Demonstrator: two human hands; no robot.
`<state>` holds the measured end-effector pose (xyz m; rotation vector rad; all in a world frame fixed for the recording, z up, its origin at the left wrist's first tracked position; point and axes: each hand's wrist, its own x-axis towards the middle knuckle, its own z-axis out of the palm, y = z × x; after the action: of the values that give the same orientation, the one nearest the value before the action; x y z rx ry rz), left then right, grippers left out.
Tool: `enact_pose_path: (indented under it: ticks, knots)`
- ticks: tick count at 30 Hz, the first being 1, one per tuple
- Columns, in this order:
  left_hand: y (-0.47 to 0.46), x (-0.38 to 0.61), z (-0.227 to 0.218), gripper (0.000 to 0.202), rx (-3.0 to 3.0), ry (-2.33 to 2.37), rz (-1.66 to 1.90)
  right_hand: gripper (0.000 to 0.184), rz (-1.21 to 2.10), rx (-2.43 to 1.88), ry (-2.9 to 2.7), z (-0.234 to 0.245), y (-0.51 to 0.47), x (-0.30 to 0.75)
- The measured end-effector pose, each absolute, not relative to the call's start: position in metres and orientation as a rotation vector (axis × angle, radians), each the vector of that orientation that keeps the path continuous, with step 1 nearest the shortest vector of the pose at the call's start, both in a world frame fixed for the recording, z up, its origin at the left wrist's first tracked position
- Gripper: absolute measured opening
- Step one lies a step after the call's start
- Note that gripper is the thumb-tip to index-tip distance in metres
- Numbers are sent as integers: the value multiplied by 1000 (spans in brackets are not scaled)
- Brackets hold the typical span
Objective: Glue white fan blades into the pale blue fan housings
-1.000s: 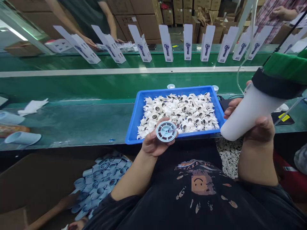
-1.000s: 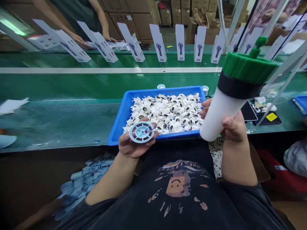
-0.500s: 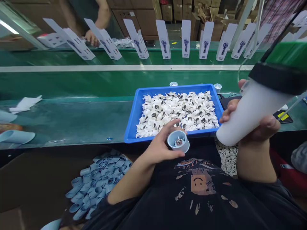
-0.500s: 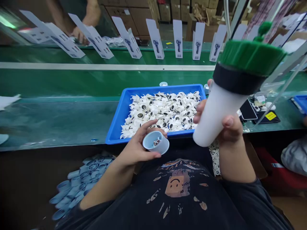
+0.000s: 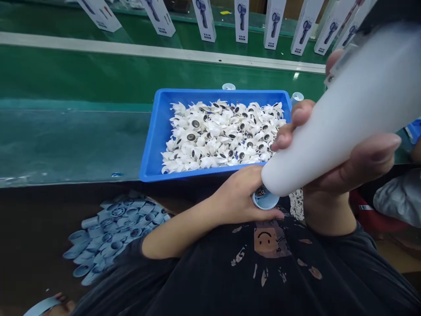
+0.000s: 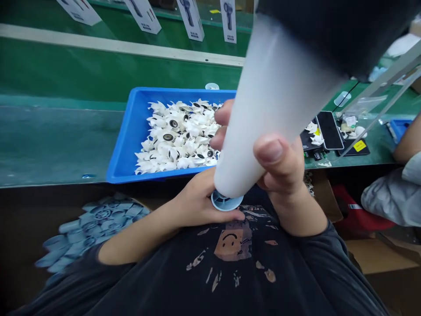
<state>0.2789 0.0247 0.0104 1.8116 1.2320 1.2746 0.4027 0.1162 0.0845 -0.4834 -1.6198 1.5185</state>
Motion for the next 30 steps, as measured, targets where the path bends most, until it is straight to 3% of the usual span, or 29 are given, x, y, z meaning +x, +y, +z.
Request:
enact_pose_path:
  ticks: [11, 20, 30]
  knots:
    - [28, 285, 11, 29, 1927, 1266, 1301, 71, 1655, -617, -1690, 117, 112, 402]
    - [29, 285, 11, 32, 1840, 1237, 1309, 47, 1634, -341, -1775, 98, 123, 418]
    - [27, 284, 9, 33, 1834, 1248, 1316, 66, 1745, -583, -1465, 121, 106, 395]
